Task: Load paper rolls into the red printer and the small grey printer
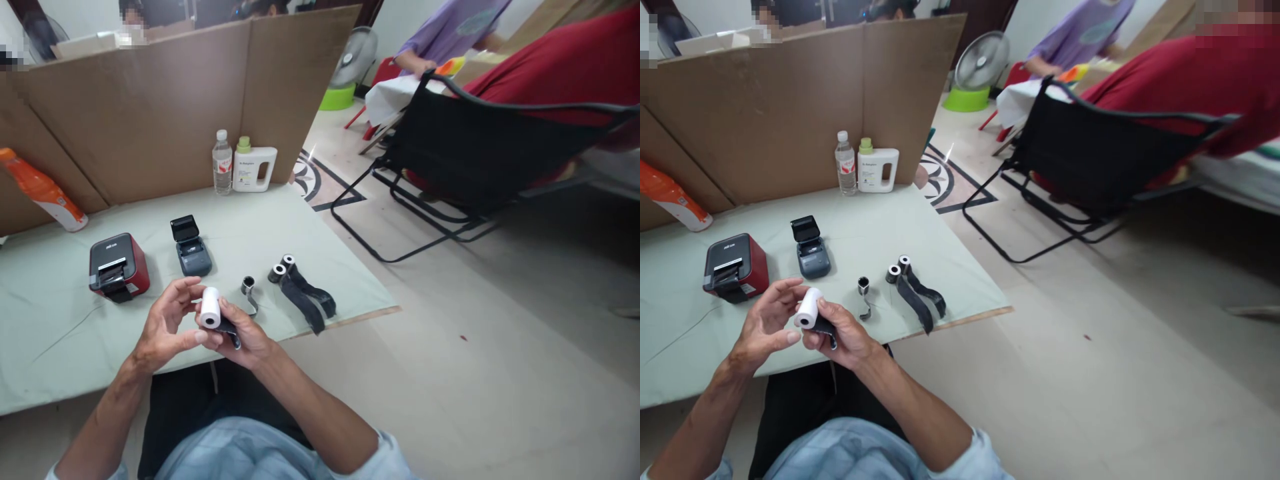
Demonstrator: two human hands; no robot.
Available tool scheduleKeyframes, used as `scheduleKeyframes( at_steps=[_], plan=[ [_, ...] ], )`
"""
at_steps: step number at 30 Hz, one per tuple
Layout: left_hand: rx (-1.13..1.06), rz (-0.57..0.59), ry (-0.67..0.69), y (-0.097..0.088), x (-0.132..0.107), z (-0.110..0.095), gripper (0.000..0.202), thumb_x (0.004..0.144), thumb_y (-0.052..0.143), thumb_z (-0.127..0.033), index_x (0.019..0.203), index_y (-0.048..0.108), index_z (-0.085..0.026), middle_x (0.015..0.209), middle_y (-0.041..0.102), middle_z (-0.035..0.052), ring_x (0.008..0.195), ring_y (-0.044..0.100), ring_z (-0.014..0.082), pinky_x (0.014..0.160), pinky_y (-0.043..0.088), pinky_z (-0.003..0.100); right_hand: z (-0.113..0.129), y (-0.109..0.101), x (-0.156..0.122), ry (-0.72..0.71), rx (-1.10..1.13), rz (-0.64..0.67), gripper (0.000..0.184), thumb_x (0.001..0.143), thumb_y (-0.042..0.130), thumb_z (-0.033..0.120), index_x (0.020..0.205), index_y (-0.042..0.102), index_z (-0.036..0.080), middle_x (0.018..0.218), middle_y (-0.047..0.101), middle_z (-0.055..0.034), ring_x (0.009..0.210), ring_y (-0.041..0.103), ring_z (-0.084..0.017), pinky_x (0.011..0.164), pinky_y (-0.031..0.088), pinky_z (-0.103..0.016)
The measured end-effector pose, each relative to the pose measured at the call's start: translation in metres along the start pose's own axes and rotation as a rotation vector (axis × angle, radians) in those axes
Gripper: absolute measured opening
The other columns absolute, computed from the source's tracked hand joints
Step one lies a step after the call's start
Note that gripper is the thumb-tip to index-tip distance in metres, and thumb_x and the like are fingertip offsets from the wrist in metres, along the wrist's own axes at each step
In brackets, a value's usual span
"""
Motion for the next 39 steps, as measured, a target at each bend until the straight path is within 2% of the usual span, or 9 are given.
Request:
scheduleKeyframes(
  at_steps=[7, 11, 15, 18, 22, 25, 30, 34, 39],
  plan=[
    [0.04, 0.07, -0.039, -0.003, 0.005, -0.005, 0.075, 0.074, 0.092, -0.037, 0.139, 0.057, -0.025, 0.122, 0.072, 0.0114, 0.111, 0.068, 0.0272, 0.099, 0.054, 0.041, -0.003, -0.005, 0.001, -0.002, 0.018, -0.027, 0.052, 0.077, 0.087, 0.061, 0.095, 0.071, 0.015, 0.075, 0.066, 0.0008, 0.052, 0.046, -0.007, 0.056, 0.039, -0.024],
    [0.122, -0.029, -0.1, -0.01, 0.006, -0.006, 0.066, 0.075, 0.091, -0.036, 0.132, 0.062, -0.021, 0.112, 0.073, 0.0101, 0.105, 0.07, 0.0257, 0.092, 0.055, 0.038, -0.002, -0.014, 0.001, -0.023, -0.194, -0.071, 0.056, 0.081, 0.079, 0.07, 0.086, 0.07, 0.015, 0.065, 0.063, 0.0003, 0.053, 0.052, -0.01, 0.054, 0.042, -0.024],
    [0.103, -0.207, -0.171, -0.023, 0.003, -0.001, 0.06, 0.073, 0.092, -0.04, 0.123, 0.065, -0.02, 0.105, 0.075, 0.0082, 0.096, 0.071, 0.024, 0.083, 0.058, 0.035, 0.031, -0.013, -0.01, -0.364, -0.67, -0.16, 0.058, 0.088, 0.071, 0.069, 0.117, 0.072, 0.018, 0.107, 0.074, -0.0103, 0.094, 0.07, -0.021, 0.077, 0.056, -0.032],
    [0.042, -0.297, -0.192, -0.028, 0.0, 0.009, 0.053, 0.073, 0.092, -0.043, 0.113, 0.067, -0.019, 0.096, 0.075, 0.0059, 0.089, 0.072, 0.0215, 0.078, 0.057, 0.032, 0.052, 0.009, -0.027, -0.707, -1.15, -0.178, 0.074, 0.08, 0.085, 0.058, 0.141, 0.062, 0.024, 0.144, 0.06, -0.0148, 0.13, 0.06, -0.031, 0.105, 0.052, -0.047],
    [0.003, -0.27, -0.214, -0.025, -0.004, 0.02, 0.049, 0.078, 0.088, -0.047, 0.11, 0.065, -0.018, 0.091, 0.076, 0.0055, 0.085, 0.072, 0.0206, 0.076, 0.057, 0.031, 0.059, 0.032, -0.035, -0.899, -1.415, -0.169, 0.032, 0.093, 0.074, 0.033, 0.123, 0.072, 0.023, 0.121, 0.072, -0.0122, 0.116, 0.066, -0.028, 0.104, 0.053, -0.046],
    [0.227, -0.172, -0.158, -0.026, -0.006, 0.008, 0.055, 0.079, 0.087, -0.047, 0.12, 0.064, -0.02, 0.107, 0.078, 0.0114, 0.097, 0.074, 0.026, 0.083, 0.059, 0.038, 0.063, 0.022, -0.029, -0.715, -1.224, -0.224, 0.016, 0.095, 0.071, 0.035, 0.1, 0.074, 0.02, 0.092, 0.072, -0.0054, 0.085, 0.066, -0.02, 0.08, 0.055, -0.033],
    [0.818, 0.089, 0.294, -0.004, -0.01, -0.047, 0.071, 0.078, 0.089, -0.026, 0.142, 0.058, -0.025, 0.141, 0.067, 0.0153, 0.13, 0.063, 0.033, 0.102, 0.057, 0.048, 0.047, 0.005, -0.019, -0.252, -0.821, -0.168, 0.043, 0.082, 0.082, 0.056, 0.076, 0.067, 0.016, 0.066, 0.058, 0.0018, 0.062, 0.053, -0.012, 0.061, 0.046, -0.026],
    [1.002, 0.285, 0.451, 0.022, -0.014, -0.057, 0.065, 0.087, 0.075, -0.017, 0.148, 0.052, -0.024, 0.132, 0.07, 0.0144, 0.123, 0.067, 0.0308, 0.103, 0.057, 0.05, 0.045, 0.007, -0.017, -0.186, -0.748, -0.154, 0.046, 0.08, 0.083, 0.059, 0.08, 0.07, 0.015, 0.071, 0.064, -0.001, 0.068, 0.057, -0.015, 0.067, 0.05, -0.029],
    [1.091, 0.209, 0.447, 0.024, -0.011, -0.053, 0.057, 0.088, 0.069, -0.011, 0.143, 0.056, -0.022, 0.125, 0.071, 0.014, 0.117, 0.069, 0.031, 0.1, 0.058, 0.05, 0.044, 0.004, -0.015, -0.187, -0.732, -0.186, 0.046, 0.076, 0.087, 0.057, 0.071, 0.067, 0.016, 0.066, 0.059, 0.0009, 0.064, 0.053, -0.013, 0.062, 0.048, -0.027]
  ],
)
Point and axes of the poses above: each hand's wrist, its own x-axis towards the middle knuckle, its own y-axis out of the palm, z = x × y, the point moved 8 cm from there along x, towards the middle knuckle
